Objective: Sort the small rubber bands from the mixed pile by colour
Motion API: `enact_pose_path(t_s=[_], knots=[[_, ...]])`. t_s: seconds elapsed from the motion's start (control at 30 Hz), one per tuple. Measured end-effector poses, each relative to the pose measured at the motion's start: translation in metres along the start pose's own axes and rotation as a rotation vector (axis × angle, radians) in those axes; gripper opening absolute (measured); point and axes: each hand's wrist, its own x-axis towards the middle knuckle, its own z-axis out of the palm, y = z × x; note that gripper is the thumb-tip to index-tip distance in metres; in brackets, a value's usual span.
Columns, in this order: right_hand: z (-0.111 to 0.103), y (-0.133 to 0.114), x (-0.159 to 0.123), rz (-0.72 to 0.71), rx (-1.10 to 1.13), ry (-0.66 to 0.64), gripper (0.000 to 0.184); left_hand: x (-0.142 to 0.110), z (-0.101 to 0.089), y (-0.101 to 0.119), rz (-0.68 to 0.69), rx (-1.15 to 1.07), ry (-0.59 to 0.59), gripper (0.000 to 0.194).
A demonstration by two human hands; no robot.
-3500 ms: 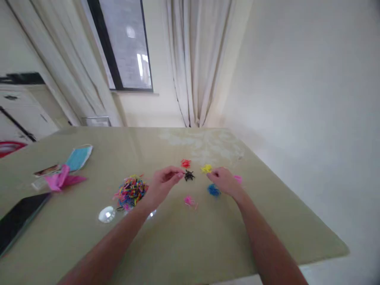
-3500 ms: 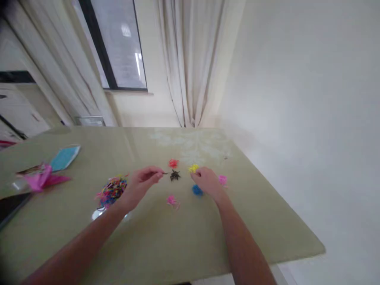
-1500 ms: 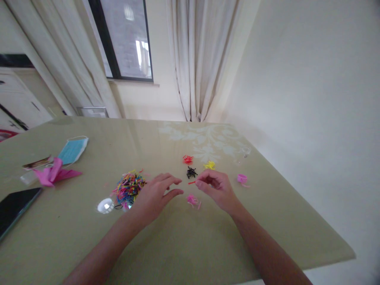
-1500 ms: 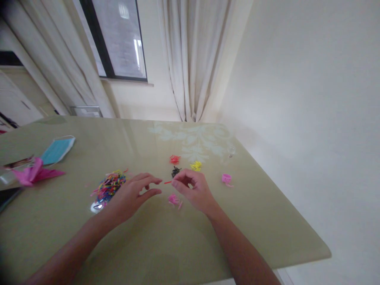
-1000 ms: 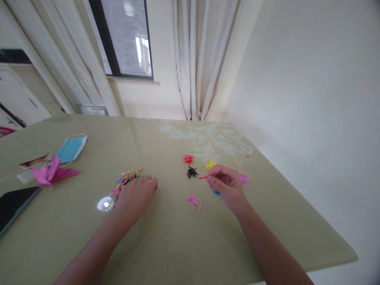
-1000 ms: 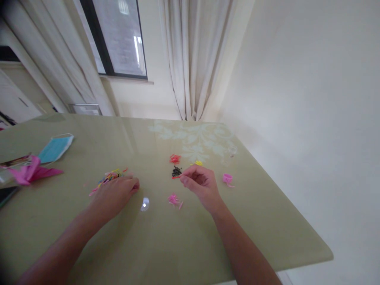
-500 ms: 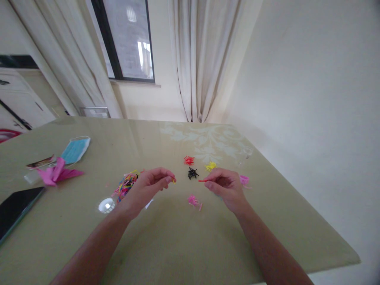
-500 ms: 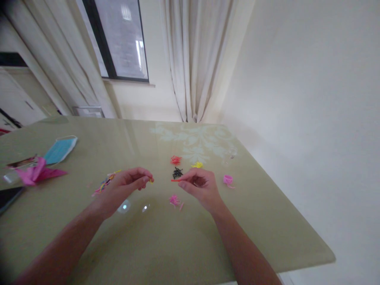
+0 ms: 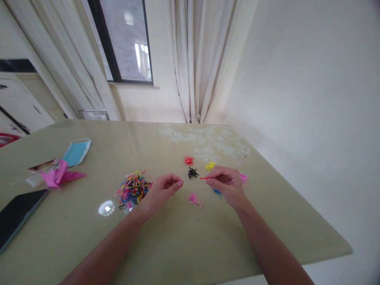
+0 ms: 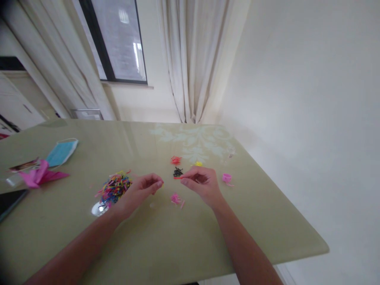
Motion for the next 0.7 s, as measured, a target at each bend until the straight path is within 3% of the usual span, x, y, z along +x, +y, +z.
enact_pose_path(t_s=[0.13,0.23,0.37,0.5,0.7], knots=[[0.001,0.005,0.003,-0.029,-0.004,0.006,0.014,0.0,-0.001,0.0,0.011,-0.131,0.014,0.043],[0.002,0.011,0.008,0.004,-0.096,0.029,0.019,-0.001,0.0,0.001,-0.002,-0.349,0.01,0.044],[0.003,0.021,0.03,0.082,-0.378,-0.017,0.024,-0.003,0.001,0.004,-0.002,-0.638,-0.036,0.036],[0.009,0.037,0.064,0.109,-0.905,-0.111,0.016,-0.007,0.001,0.008,0.049,-0.75,-0.088,0.027],[0.026,0.065,0.093,0.148,-1.105,-0.132,0.015,-0.017,0.001,0.02,0.097,-0.78,-0.096,0.023]])
